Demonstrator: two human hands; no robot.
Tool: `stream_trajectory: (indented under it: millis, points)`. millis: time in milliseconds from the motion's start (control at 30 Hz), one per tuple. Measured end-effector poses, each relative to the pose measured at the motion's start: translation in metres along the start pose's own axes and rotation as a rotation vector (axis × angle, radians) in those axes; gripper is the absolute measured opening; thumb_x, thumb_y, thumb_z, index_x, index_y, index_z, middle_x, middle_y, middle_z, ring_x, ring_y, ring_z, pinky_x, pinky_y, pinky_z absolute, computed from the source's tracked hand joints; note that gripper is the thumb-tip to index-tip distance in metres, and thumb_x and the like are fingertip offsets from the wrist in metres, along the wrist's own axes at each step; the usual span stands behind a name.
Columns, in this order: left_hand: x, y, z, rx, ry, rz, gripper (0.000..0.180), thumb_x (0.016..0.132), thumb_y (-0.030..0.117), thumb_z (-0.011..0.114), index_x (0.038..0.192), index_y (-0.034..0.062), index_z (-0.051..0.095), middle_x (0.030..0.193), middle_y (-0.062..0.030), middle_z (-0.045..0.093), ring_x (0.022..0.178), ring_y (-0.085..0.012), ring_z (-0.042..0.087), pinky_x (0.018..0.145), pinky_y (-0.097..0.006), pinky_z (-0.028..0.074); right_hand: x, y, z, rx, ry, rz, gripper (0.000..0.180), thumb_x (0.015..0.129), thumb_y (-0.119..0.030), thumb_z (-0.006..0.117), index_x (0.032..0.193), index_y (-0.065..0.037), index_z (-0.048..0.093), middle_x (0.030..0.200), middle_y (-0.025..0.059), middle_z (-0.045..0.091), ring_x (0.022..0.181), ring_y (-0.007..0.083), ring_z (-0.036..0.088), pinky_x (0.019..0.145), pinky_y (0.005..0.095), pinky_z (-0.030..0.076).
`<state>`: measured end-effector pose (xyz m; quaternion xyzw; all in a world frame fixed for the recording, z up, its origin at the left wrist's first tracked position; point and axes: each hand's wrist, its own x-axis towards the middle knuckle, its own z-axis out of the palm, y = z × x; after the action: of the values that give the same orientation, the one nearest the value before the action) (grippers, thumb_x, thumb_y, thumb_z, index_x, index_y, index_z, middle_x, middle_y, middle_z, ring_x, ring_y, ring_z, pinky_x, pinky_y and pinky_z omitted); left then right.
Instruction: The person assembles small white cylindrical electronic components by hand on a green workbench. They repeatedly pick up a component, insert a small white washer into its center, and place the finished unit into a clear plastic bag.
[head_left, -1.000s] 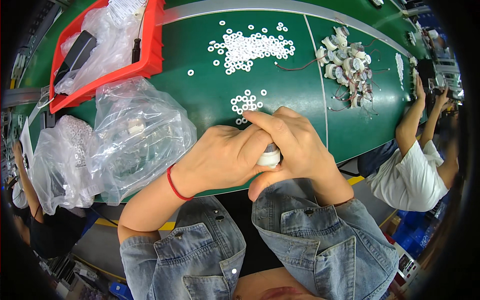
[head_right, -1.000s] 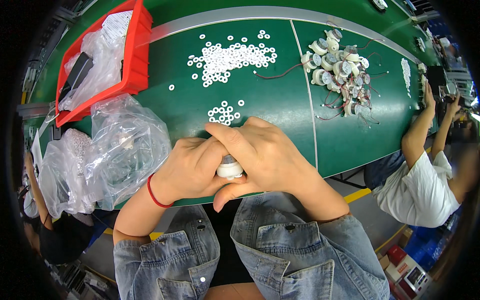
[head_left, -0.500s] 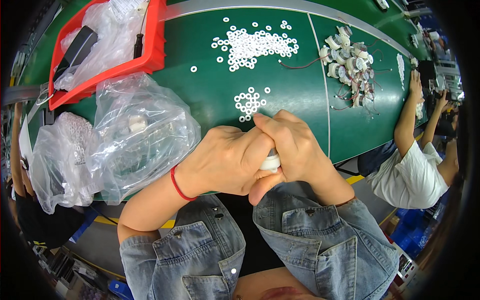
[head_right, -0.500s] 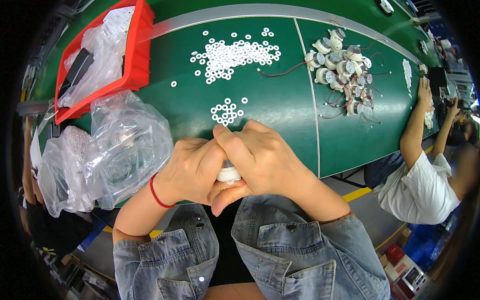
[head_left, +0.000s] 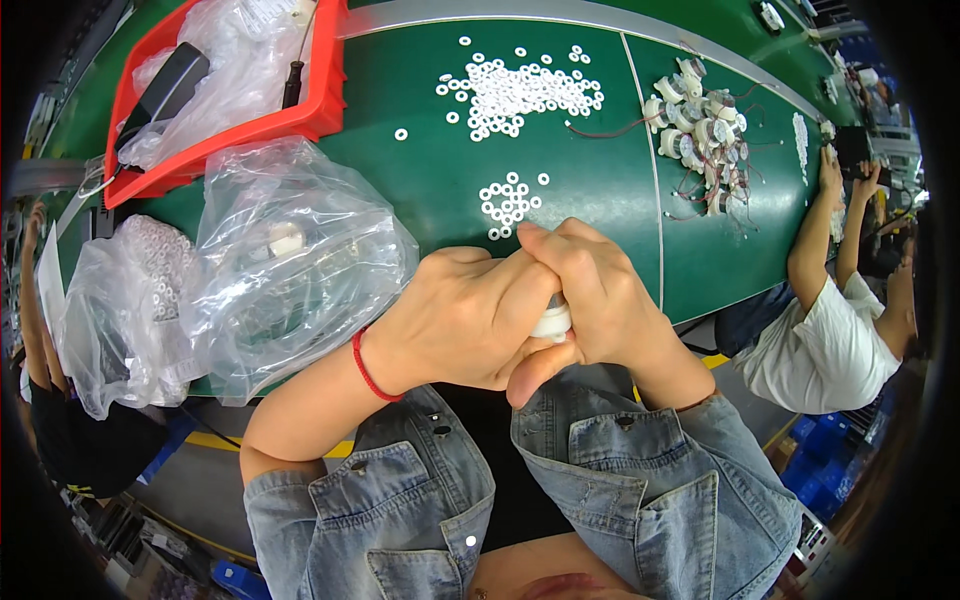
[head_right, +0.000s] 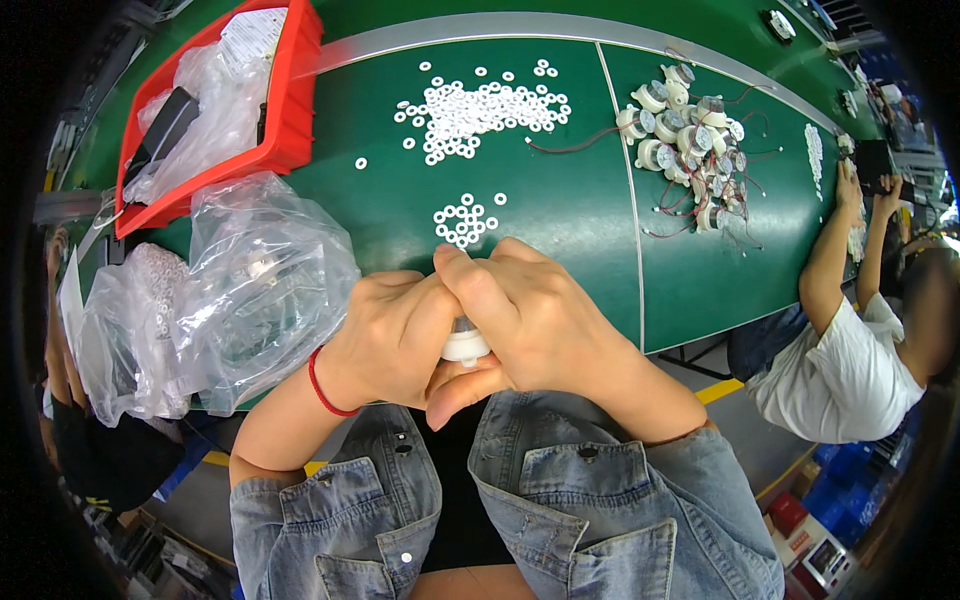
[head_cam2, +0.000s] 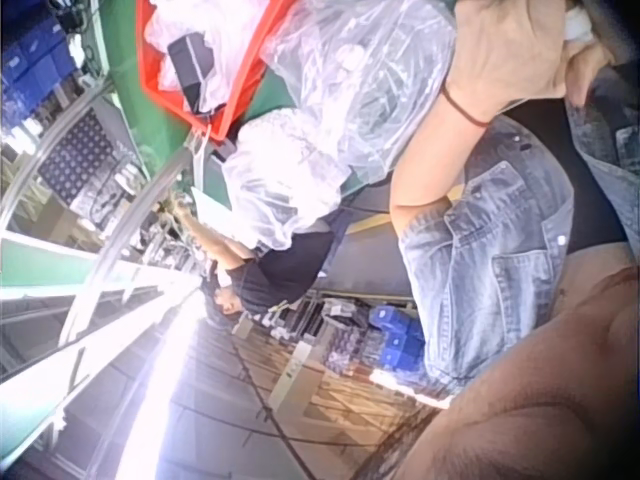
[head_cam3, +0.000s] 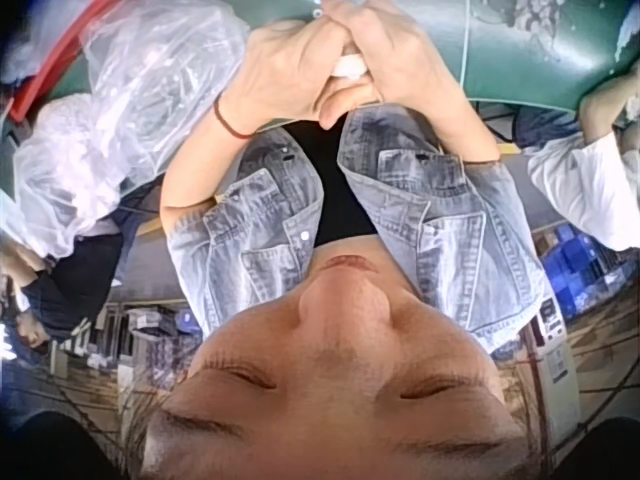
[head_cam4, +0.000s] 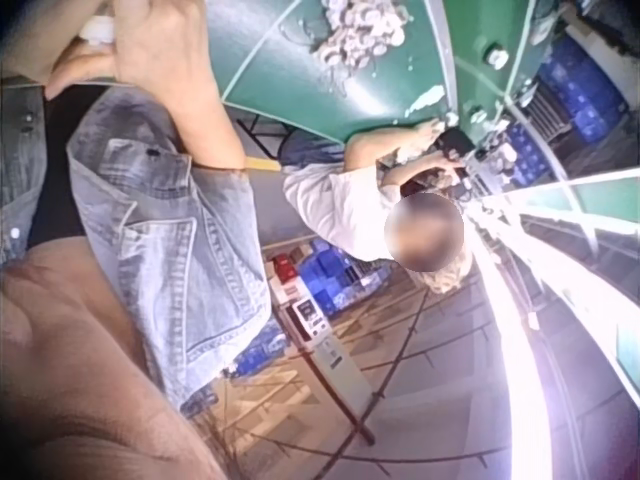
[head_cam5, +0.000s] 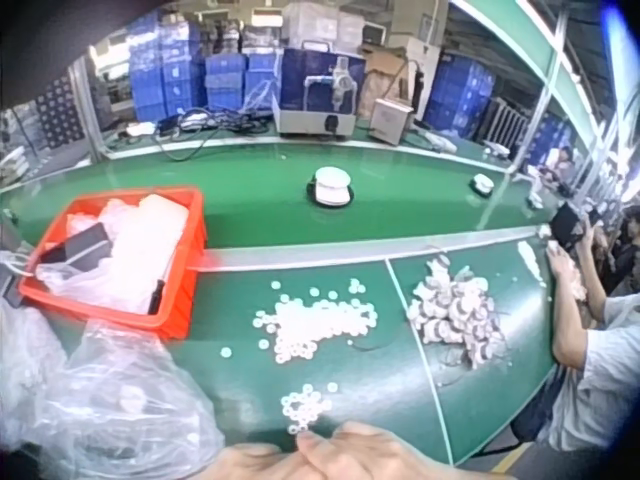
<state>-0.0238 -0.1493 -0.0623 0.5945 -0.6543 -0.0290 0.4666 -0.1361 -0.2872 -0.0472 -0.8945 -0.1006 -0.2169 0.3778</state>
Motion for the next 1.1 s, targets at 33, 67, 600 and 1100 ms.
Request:
stream_trajectory:
  millis: [33,67,600,1100]
  points:
    - [0.001,-0.001,0.0,-0.001,-0.003,0.006,0.042,0.077,0.033,0.074,0.092,0.0003,0.052,0.072,-0.0076,0.057,0.048,-0.0226,0.056,0.046,-0.032,0.045,0.0,0.0,-0.001,0.018,-0.003,0.007,0.106,0.051,-0.064,0.077,0.119,0.011,0.049,0.076,0.0117,0.06,0.064,0.0271,0.061,0.062,0.0344,0.046]
    - [0.001,-0.001,-0.001,-0.005,0.003,-0.005,0.041,0.078,0.032,0.074,0.093,0.0005,0.052,0.072,-0.0074,0.058,0.049,-0.0223,0.057,0.046,-0.032,0.045,0.002,-0.001,-0.001,0.044,-0.001,0.028,0.104,0.052,-0.062,0.079,0.121,0.01,0.049,0.078,0.0123,0.061,0.066,0.0278,0.062,0.064,0.0351,0.047]
    - [0.007,0.0,-0.002,-0.076,-0.021,-0.305,0.085,0.076,0.009,0.082,0.143,0.0033,0.03,0.074,-0.0055,0.063,0.053,-0.0119,0.058,0.05,-0.025,0.044,-0.014,0.01,-0.007,0.424,0.541,0.449,0.049,0.079,-0.009,0.078,0.12,0.001,0.054,0.104,0.0128,0.061,0.089,0.0211,0.062,0.082,0.0308,0.05]
    - [0.003,-0.006,0.001,-1.377,-0.085,-0.816,0.055,0.095,0.008,0.055,0.145,0.0066,0.033,0.117,-0.0097,0.052,0.105,-0.0198,0.057,0.093,-0.035,0.046,-0.047,0.108,-0.126,-0.85,0.643,0.844,0.036,0.087,-0.027,0.07,0.109,0.0,0.061,0.097,0.0173,0.066,0.092,0.0325,0.058,0.082,0.0416,0.047]
